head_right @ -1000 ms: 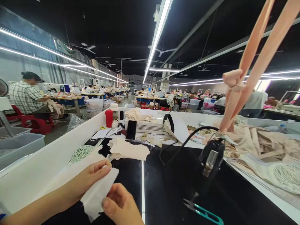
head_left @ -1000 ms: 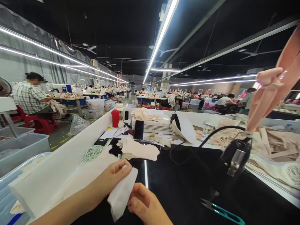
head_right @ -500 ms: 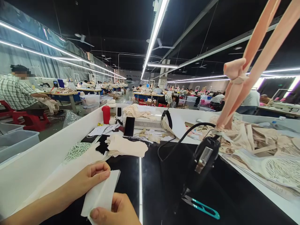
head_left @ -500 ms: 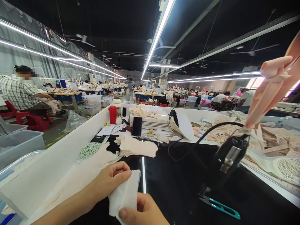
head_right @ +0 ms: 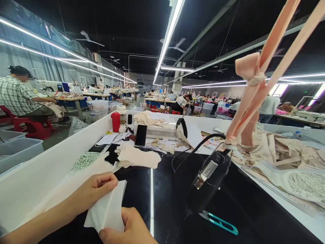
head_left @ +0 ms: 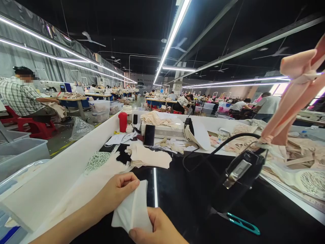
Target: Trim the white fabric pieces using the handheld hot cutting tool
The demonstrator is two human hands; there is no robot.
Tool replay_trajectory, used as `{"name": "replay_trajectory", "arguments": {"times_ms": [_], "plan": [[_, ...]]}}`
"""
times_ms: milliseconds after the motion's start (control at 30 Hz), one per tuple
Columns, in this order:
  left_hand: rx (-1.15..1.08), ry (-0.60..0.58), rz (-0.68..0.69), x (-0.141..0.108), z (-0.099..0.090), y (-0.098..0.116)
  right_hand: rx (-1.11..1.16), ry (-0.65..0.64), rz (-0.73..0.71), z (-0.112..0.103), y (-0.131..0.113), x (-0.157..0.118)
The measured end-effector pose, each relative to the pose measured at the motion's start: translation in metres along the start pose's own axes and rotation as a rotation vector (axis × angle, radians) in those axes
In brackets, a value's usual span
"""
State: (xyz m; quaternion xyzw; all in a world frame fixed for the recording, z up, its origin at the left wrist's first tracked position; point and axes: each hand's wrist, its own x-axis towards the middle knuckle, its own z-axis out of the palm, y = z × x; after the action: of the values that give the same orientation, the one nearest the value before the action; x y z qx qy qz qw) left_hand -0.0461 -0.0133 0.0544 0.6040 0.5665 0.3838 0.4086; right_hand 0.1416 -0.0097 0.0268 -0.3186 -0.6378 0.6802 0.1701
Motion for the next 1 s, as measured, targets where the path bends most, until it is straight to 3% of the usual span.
{"name": "replay_trajectory", "arguments": {"times_ms": [200,267,367,433,533,700,833,1000], "plan": [[0.196,0.039,0.172,-0.001,-0.009,0.006,-0.116,-0.032,-0.038,-0.013,-0.005,-0.006],[0.434,0.061,0.42,-0.004,-0.012,0.006,-0.308,0.067,-0.137,-0.025,-0.003,-0.004],[0.866,0.058,0.905,-0.009,-0.007,0.001,-0.732,0.288,-0.289,-0.047,0.001,0.0],[0.973,-0.01,1.013,-0.012,0.005,-0.006,-0.907,0.368,-0.306,-0.062,0.005,0.003],[0.999,-0.077,0.976,-0.015,0.026,-0.018,-1.084,0.41,-0.271,-0.078,0.013,0.007],[0.948,-0.028,0.934,-0.009,0.04,-0.033,-1.308,0.479,-0.234,-0.096,0.02,0.01],[0.939,0.012,0.983,-0.002,0.04,-0.042,-1.385,0.51,-0.287,-0.096,0.023,0.0],[0.908,-0.035,0.931,0.001,0.047,-0.051,-1.432,0.396,-0.351,-0.088,0.03,-0.007]]}}
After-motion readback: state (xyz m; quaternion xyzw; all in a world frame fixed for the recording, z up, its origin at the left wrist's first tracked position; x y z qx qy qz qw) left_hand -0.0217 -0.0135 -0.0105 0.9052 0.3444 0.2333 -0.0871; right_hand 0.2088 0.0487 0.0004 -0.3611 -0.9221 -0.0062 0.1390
